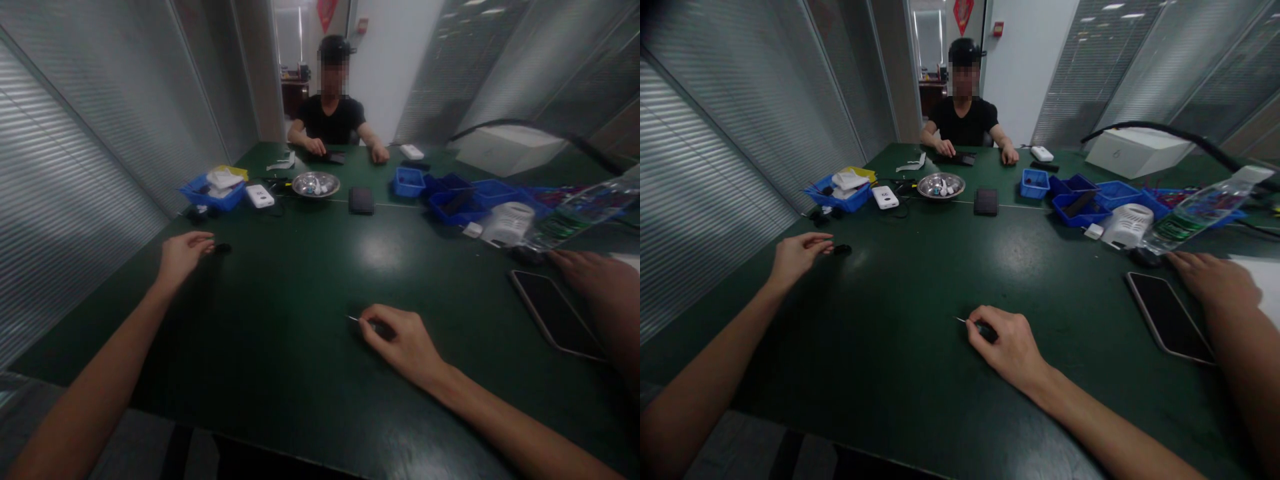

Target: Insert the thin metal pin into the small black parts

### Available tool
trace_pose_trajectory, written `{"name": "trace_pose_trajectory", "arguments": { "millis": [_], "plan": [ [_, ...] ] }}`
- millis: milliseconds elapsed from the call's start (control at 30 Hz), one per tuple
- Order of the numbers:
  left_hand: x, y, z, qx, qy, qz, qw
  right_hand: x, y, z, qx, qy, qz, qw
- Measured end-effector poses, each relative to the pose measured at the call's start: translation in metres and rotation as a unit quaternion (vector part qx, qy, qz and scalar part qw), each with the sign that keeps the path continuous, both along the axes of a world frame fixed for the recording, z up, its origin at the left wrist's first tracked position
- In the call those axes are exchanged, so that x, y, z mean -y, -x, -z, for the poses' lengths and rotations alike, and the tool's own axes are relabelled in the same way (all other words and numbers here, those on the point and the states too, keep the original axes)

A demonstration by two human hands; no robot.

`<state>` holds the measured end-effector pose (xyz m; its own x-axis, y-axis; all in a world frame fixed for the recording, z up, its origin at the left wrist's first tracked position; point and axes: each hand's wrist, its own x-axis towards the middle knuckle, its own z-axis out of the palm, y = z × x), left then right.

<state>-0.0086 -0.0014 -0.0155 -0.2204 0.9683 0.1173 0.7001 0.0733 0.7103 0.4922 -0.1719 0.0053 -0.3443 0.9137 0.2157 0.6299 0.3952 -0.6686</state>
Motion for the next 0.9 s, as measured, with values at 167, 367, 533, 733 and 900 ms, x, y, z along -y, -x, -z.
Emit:
{"name": "trace_pose_trajectory", "arguments": {
  "millis": [167,367,533,733,900],
  "plan": [
    [0.005,-0.013,-0.006,-0.049,-0.049,-0.001,0.998,-0.001,-0.002,0.002,0.003,0.000,-0.005,1.000],
    [0.012,-0.028,0.001,-0.030,0.004,-0.011,0.999,-0.002,-0.004,0.005,0.009,-0.007,-0.006,1.000],
    [0.010,-0.030,0.013,-0.046,-0.001,-0.028,0.999,-0.003,-0.004,0.005,0.010,-0.007,-0.005,1.000],
    [0.009,-0.029,0.013,-0.006,0.003,-0.041,0.999,-0.002,-0.005,0.006,0.014,-0.002,-0.006,1.000],
    [0.008,-0.034,0.006,0.044,0.021,-0.046,0.998,-0.002,-0.005,0.008,0.012,-0.006,-0.008,1.000]
  ]
}}
